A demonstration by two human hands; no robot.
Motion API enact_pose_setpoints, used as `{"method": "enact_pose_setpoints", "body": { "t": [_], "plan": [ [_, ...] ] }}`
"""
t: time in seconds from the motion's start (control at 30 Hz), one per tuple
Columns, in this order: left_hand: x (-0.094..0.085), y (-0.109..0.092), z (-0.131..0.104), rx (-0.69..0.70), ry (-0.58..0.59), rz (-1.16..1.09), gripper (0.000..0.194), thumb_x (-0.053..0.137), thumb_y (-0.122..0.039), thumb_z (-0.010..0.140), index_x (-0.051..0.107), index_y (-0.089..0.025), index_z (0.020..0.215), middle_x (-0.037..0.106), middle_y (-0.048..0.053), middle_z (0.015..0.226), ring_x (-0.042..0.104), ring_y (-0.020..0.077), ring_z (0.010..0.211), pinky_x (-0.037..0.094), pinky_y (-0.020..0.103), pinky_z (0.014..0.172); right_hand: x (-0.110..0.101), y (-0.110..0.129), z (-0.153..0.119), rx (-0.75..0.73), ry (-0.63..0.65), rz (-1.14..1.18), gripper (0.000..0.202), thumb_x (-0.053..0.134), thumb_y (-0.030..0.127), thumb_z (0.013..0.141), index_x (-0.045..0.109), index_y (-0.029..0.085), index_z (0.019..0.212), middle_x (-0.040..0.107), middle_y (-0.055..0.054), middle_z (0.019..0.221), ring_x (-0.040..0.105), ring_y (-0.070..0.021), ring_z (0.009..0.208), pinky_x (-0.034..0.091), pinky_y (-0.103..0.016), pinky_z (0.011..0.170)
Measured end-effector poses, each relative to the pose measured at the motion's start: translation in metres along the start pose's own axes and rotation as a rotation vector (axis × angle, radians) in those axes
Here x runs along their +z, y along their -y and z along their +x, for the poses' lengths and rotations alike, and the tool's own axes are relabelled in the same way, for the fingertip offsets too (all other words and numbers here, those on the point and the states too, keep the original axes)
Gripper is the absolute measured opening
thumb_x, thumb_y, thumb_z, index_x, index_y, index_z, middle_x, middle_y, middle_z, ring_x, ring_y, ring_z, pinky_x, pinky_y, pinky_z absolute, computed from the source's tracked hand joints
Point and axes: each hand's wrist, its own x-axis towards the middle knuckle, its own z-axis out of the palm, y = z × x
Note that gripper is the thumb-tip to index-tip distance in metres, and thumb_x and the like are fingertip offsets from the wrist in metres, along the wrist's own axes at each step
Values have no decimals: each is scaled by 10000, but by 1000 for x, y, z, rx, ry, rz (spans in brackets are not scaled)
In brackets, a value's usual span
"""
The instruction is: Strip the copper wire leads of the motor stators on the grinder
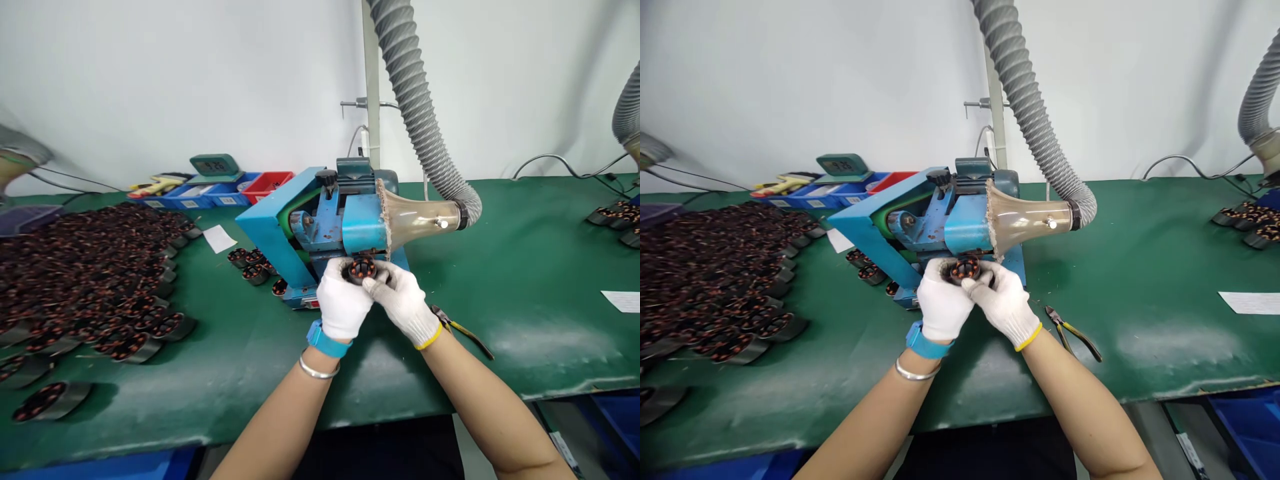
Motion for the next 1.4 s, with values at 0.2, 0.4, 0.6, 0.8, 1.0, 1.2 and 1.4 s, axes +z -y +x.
{"method": "enact_pose_setpoints", "body": {
  "t": [0.2, 0.4, 0.6, 0.8, 1.0, 1.2, 1.4],
  "plan": [
    [-12, 23, -25, 144, 90, -193, 430, 795, -316, 578, 529, -218, 902, 619, -13, 803, 623, 161, 715, 521, 285, 666, -9, 13, -18, -139, 82, -185, 306, 658, 352, 774, 655, 161, 1013, 661, -74, 994, 613, -201, 925, 492, -350, 852],
    [-3, 15, -27, 50, 84, -311, 472, 791, -283, 609, 487, -218, 964, 639, 3, 868, 657, 169, 779, 553, 316, 726, -13, 14, -14, -120, -130, -168, 206, 559, 356, 848, 628, 173, 785, 614, -27, 748, 569, -153, 710, 476, -295, 691],
    [-4, 9, -31, -55, 135, -341, 546, 738, -281, 665, 455, -202, 1125, 620, 73, 1031, 649, 194, 920, 538, 353, 849, -25, -4, 3, 29, -310, 270, 302, 634, 489, 793, 599, 189, 815, 606, -15, 741, 575, -151, 672, 519, -318, 715],
    [-6, 19, -28, -88, 349, -404, 539, 657, -263, 743, 478, -180, 1245, 586, 131, 1237, 590, 247, 1140, 464, 424, 1013, -12, -9, -10, -142, 19, -70, 404, 434, 524, 932, 656, 202, 1037, 665, -73, 1022, 613, -207, 992, 474, -339, 946],
    [-4, 11, -9, -191, 313, -409, 486, 741, -357, 674, 590, -152, 1088, 675, 106, 1072, 653, 245, 989, 513, 416, 939, -7, -13, -6, -114, -27, -105, 380, 452, 445, 942, 616, 182, 1162, 665, -74, 1115, 601, -202, 1080, 451, -339, 1005],
    [0, -1, -1, -152, 241, -387, 475, 743, -342, 662, 612, -143, 1072, 683, 108, 1068, 655, 243, 985, 514, 409, 940, 0, -9, 2, -155, -55, 32, 345, 466, 434, 925, 647, 228, 1135, 675, -31, 1084, 597, -183, 1091, 443, -301, 1030],
    [3, -5, -2, -181, 189, -404, 472, 757, -343, 651, 621, -143, 1058, 695, 100, 1060, 660, 236, 984, 518, 388, 939, 4, -13, 3, -72, -90, 83, 414, 489, 498, 898, 657, 213, 1146, 685, -58, 1037, 636, -218, 972, 484, -362, 991]
  ]
}}
